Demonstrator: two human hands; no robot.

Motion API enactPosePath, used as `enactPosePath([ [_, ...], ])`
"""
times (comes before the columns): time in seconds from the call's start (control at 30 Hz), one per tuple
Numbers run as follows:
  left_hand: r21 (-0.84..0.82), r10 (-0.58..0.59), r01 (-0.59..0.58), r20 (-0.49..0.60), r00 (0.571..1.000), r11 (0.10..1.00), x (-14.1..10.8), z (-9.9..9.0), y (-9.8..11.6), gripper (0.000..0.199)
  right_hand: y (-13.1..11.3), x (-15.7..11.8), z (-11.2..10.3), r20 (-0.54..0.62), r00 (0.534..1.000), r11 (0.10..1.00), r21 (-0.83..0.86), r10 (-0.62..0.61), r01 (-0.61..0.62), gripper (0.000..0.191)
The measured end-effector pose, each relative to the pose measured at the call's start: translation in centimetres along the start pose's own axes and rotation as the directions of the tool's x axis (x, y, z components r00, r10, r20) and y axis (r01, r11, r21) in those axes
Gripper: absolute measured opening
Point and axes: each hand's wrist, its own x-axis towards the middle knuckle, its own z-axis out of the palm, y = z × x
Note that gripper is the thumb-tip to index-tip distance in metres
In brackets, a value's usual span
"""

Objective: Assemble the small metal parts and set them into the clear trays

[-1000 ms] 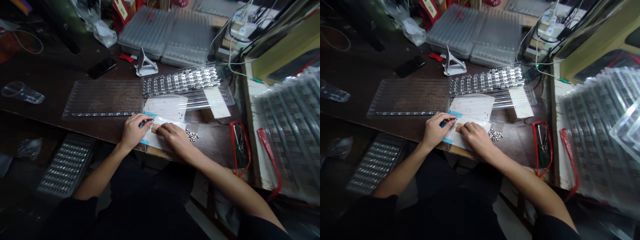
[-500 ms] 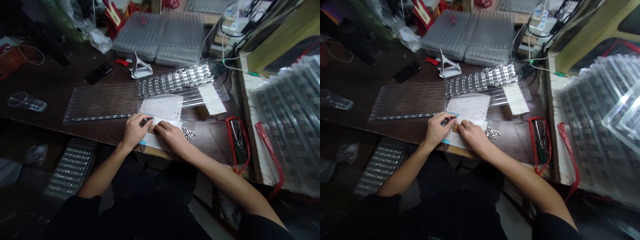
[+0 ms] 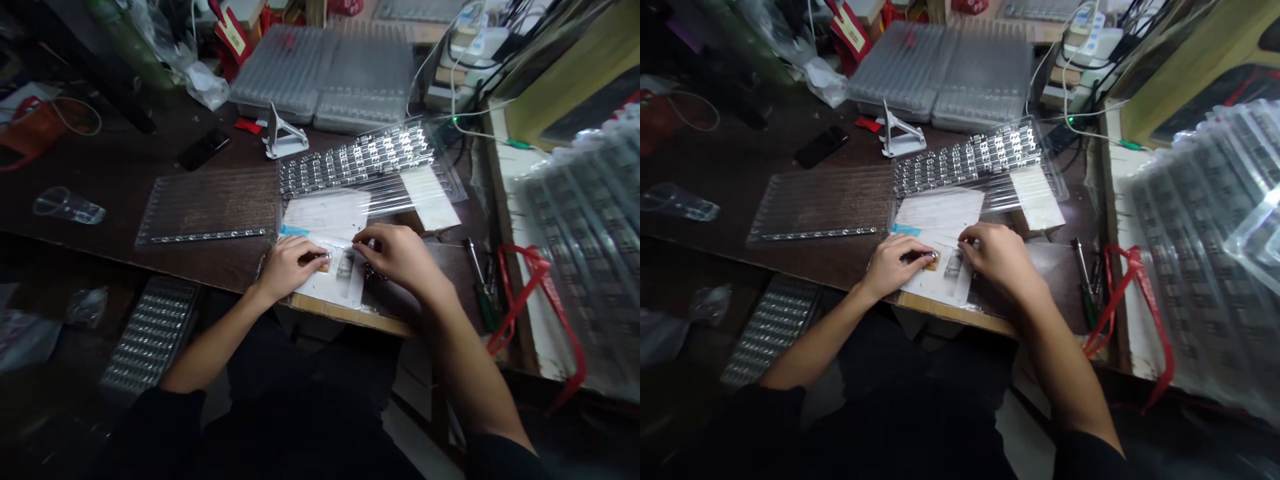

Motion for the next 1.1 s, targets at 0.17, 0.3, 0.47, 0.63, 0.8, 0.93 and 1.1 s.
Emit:
enactPosePath([
  [0.17,0.037,-0.024,0.022,0.039,0.999,0.999,-0.1,0.3,-0.1,0.006,0.9,-0.4,-0.3,0.175,0.978,0.989,-0.115,0.115,-0.095,0.015],
  [0.3,0.018,-0.017,0.016,0.057,0.998,1.0,-0.1,0.3,-0.3,0.007,0.7,-0.3,0.4,0.226,0.967,0.988,-0.132,0.113,-0.085,0.009],
  [0.47,-0.018,-0.019,0.02,0.062,0.998,1.0,-0.2,0.3,-0.4,0.007,0.4,-0.3,0.3,0.216,0.97,0.983,-0.165,0.11,-0.075,0.015],
  [0.63,-0.07,0.0,0.003,0.035,0.999,0.998,-0.5,0.5,-0.1,0.005,0.2,-0.6,-0.6,0.154,0.986,0.997,-0.056,0.069,-0.061,0.014],
  [0.8,-0.129,-0.121,0.094,-0.223,0.967,0.987,-0.2,-1.2,-1.2,0.006,0.5,-0.4,-0.8,0.094,0.996,0.993,0.114,0.01,-0.021,0.011],
  [0.93,0.068,-0.189,0.216,-0.282,0.941,0.974,0.2,-4.2,-3.7,0.009,0.4,0.2,0.2,0.025,0.999,0.987,0.161,-0.026,0.022,0.009],
  [1.1,0.253,-0.146,0.182,-0.154,0.977,0.95,-0.4,-6.6,-5.8,0.011,-1.4,0.7,2.6,-0.09,0.99,0.956,0.266,-0.106,0.126,0.02],
])
